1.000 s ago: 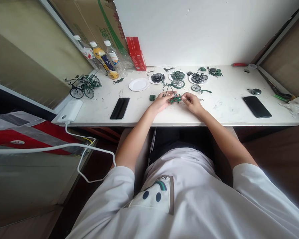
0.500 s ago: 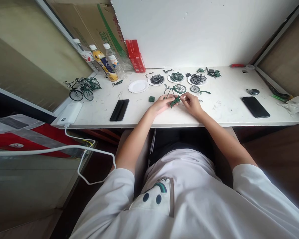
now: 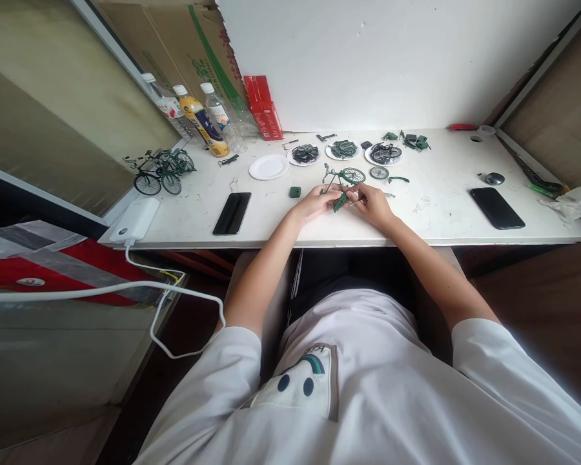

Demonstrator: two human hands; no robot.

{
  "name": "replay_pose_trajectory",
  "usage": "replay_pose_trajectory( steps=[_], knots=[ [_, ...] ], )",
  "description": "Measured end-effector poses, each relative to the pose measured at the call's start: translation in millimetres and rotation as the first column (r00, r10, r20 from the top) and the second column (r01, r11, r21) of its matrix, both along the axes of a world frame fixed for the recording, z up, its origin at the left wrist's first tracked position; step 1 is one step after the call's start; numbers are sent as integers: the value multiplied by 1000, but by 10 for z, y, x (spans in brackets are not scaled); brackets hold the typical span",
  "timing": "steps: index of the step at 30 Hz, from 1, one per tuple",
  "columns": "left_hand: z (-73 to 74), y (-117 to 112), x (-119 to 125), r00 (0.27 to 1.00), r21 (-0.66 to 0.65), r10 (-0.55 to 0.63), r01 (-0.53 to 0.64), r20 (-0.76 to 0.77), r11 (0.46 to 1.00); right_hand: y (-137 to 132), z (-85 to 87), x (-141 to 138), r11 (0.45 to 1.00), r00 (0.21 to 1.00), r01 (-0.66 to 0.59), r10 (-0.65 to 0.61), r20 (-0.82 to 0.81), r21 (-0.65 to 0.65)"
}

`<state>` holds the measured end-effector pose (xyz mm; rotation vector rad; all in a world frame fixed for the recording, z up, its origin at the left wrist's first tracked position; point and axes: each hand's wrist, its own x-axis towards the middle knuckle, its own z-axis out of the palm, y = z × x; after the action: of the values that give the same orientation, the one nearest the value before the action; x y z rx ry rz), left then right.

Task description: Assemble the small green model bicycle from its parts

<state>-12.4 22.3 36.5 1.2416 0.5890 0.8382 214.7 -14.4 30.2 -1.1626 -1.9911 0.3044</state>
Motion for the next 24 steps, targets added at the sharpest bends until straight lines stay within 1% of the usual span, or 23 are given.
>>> replay_pose_trajectory(
  steps=[7,17,24],
  knots=[
    [37,-53,11,999,-16,43,-44,-16,999,-1,-20,3,999,998,-49,49,-46,-8],
    [33,-84,25,1000,19,16,-16,-26,1000,-12,-14,-7,1000,1000,3,-3,-28,-23],
    [16,-80,1,991,76,46,-37,-124,996,-27,8,-16,1000,999,7,-8,-42,-30]
  ],
)
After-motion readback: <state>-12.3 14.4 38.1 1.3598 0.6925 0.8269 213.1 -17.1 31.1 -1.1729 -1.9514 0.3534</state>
